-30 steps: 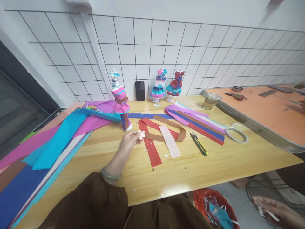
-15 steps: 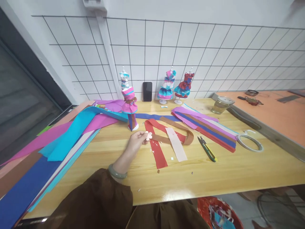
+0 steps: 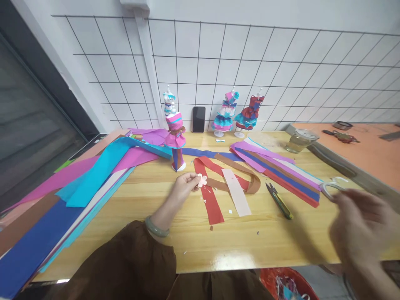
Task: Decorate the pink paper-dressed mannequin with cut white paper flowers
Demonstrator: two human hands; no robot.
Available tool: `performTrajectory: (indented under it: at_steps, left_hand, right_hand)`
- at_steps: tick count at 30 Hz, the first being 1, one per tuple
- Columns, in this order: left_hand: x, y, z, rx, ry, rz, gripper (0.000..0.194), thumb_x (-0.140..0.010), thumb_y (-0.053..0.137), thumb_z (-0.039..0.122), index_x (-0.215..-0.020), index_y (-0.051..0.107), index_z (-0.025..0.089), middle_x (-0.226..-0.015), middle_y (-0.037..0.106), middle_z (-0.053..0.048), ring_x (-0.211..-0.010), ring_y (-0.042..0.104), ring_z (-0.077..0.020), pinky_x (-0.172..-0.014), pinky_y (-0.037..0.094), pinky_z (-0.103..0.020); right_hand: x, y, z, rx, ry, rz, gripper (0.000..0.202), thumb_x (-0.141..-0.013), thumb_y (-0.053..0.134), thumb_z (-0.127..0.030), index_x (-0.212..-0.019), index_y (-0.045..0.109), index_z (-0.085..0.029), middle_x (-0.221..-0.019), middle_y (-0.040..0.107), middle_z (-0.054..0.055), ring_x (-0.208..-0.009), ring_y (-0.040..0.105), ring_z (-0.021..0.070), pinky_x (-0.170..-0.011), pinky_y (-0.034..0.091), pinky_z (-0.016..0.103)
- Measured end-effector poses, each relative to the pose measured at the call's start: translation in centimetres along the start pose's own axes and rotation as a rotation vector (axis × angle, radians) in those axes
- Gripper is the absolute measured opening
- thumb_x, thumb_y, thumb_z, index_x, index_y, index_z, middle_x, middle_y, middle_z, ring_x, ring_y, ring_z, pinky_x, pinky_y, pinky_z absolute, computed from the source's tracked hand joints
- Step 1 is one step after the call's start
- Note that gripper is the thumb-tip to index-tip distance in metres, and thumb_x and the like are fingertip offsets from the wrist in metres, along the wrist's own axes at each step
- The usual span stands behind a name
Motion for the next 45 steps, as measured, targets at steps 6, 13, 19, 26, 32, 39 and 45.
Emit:
performTrajectory:
  at_steps: [6,13,19,26,32,39,45]
  left_hand:
    - [0.0,0.0,0.4,-0.037,0.049,0.000,0.029,-0.066,0.067,0.041,-0.074,0.062,0.013,-0.068,0.063,-0.004,-0.057,0.052,-0.0095,-0.055,0.039,-0.020]
    - [-0.2,0.1,0.9,-0.068,0.110,-0.032,0.025,-0.068,0.065,0.038,-0.069,0.061,0.014,-0.063,0.061,-0.002,-0.058,0.052,-0.0094,-0.056,0.039,-0.020]
    - [-0.2,0.4,0.2,0.006,0.000,-0.039,0.026,-0.066,0.067,0.037,-0.073,0.063,0.013,-0.066,0.061,-0.003,-0.058,0.053,-0.0094,-0.056,0.040,-0.021]
    - [0.1,0.7,0.0,0.034,-0.040,-0.048,0.037,-0.066,0.069,0.033,-0.095,0.059,0.013,-0.081,0.063,-0.006,-0.069,0.058,-0.0124,-0.061,0.044,-0.024]
    - [0.2,0.6,0.3,-0.007,0.009,-0.041,0.040,-0.065,0.070,0.025,-0.100,0.056,0.012,-0.080,0.062,-0.004,-0.068,0.057,-0.0105,-0.063,0.046,-0.023]
    - [0.2,0.9,0.2,-0.033,0.016,-0.059,0.038,-0.066,0.069,0.022,-0.100,0.055,0.012,-0.076,0.061,-0.002,-0.068,0.057,-0.0104,-0.063,0.046,-0.023]
    - [0.3,1.4,0.0,-0.068,0.024,-0.121,0.036,-0.066,0.067,0.020,-0.099,0.054,0.012,-0.072,0.060,-0.001,-0.067,0.057,-0.0101,-0.064,0.046,-0.023]
  right_hand:
    - [8.7,18.5,-11.5,-0.316,-0.074,-0.979,0.035,-0.076,0.057,-0.041,-0.106,0.054,-0.022,-0.103,0.060,0.008,-0.085,0.060,0.0199,-0.075,0.050,0.037]
    - [13.8,25.9,-13.4,-0.470,0.036,-1.307,0.039,-0.075,0.059,-0.042,-0.105,0.056,-0.018,-0.083,0.062,0.004,-0.074,0.060,0.0164,-0.066,0.049,0.031]
    - [13.9,26.6,-11.2,-0.642,0.236,-1.244,0.036,-0.070,0.065,-0.039,-0.099,0.057,-0.019,-0.078,0.060,0.001,-0.069,0.057,0.0127,-0.065,0.046,0.028]
    - [13.6,26.3,-10.2,-0.686,0.304,-1.132,0.038,-0.072,0.065,-0.039,-0.102,0.056,-0.019,-0.084,0.061,0.003,-0.071,0.056,0.0129,-0.066,0.046,0.027]
    - [13.5,26.2,-10.0,-0.731,0.351,-1.118,0.035,-0.073,0.063,-0.040,-0.100,0.058,-0.019,-0.081,0.061,0.003,-0.071,0.057,0.0140,-0.069,0.047,0.030]
    - [13.6,26.0,-10.7,-0.754,0.434,-1.161,0.033,-0.072,0.063,-0.042,-0.096,0.058,-0.020,-0.081,0.062,0.002,-0.068,0.058,0.0130,-0.067,0.047,0.029]
    - [13.9,26.3,-10.3,-0.744,0.351,-1.147,0.036,-0.067,0.070,-0.032,-0.098,0.056,-0.019,-0.076,0.060,-0.001,-0.068,0.058,0.0117,-0.066,0.045,0.027]
Point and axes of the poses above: each hand's wrist, its own x-axis away from the middle knuckle, its own y-axis out of the palm, z = x × y, the point moved 9 cm from there along -x, towards the middle knuckle
